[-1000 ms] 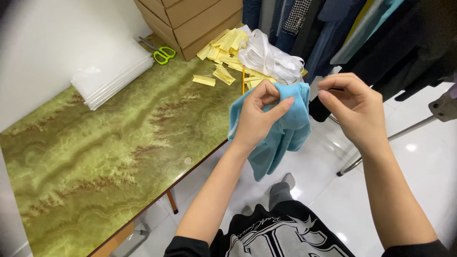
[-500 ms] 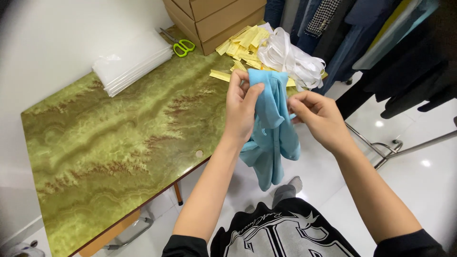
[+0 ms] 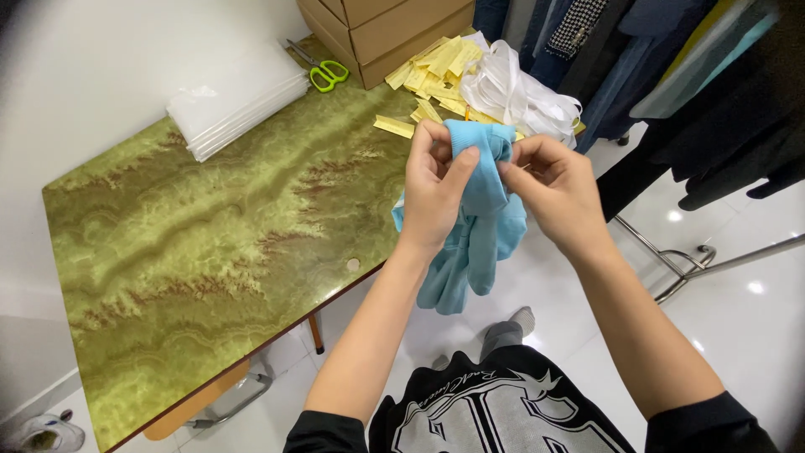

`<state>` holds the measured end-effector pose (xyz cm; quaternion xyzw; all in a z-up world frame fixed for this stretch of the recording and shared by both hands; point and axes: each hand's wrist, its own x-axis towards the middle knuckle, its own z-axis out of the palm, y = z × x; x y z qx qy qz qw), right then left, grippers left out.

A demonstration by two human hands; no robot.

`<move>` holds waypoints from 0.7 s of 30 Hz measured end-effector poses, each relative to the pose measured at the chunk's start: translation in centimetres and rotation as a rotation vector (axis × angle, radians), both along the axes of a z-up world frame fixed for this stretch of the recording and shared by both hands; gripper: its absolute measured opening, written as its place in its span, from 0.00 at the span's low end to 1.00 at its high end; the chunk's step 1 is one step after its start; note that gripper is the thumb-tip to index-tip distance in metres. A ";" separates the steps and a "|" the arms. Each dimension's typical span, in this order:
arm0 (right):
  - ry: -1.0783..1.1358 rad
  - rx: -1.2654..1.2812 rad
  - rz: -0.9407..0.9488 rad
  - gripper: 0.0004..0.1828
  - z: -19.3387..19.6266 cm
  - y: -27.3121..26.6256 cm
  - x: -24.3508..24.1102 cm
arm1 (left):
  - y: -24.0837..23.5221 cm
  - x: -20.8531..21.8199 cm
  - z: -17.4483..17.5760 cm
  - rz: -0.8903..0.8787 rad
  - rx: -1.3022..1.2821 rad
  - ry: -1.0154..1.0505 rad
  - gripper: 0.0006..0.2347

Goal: The person folds a light blue t-shirt and a black t-shirt on a table. They also handle a plastic bag and a cardboard box, placing the bag inside the box and stacking the box with others.

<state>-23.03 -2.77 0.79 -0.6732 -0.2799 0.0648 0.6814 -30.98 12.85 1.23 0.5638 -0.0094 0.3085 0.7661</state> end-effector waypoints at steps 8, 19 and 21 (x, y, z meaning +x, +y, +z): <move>0.004 0.040 0.021 0.09 3.3 -0.9 0.2 | -3.0 -0.2 0.0 0.090 0.114 0.022 0.08; 0.051 -0.061 0.027 0.09 2.7 -1.2 1.2 | -4.5 0.1 0.9 0.127 0.100 -0.009 0.08; 0.063 -0.030 0.032 0.07 2.6 -1.4 1.6 | -4.8 0.2 0.7 0.151 0.145 -0.015 0.08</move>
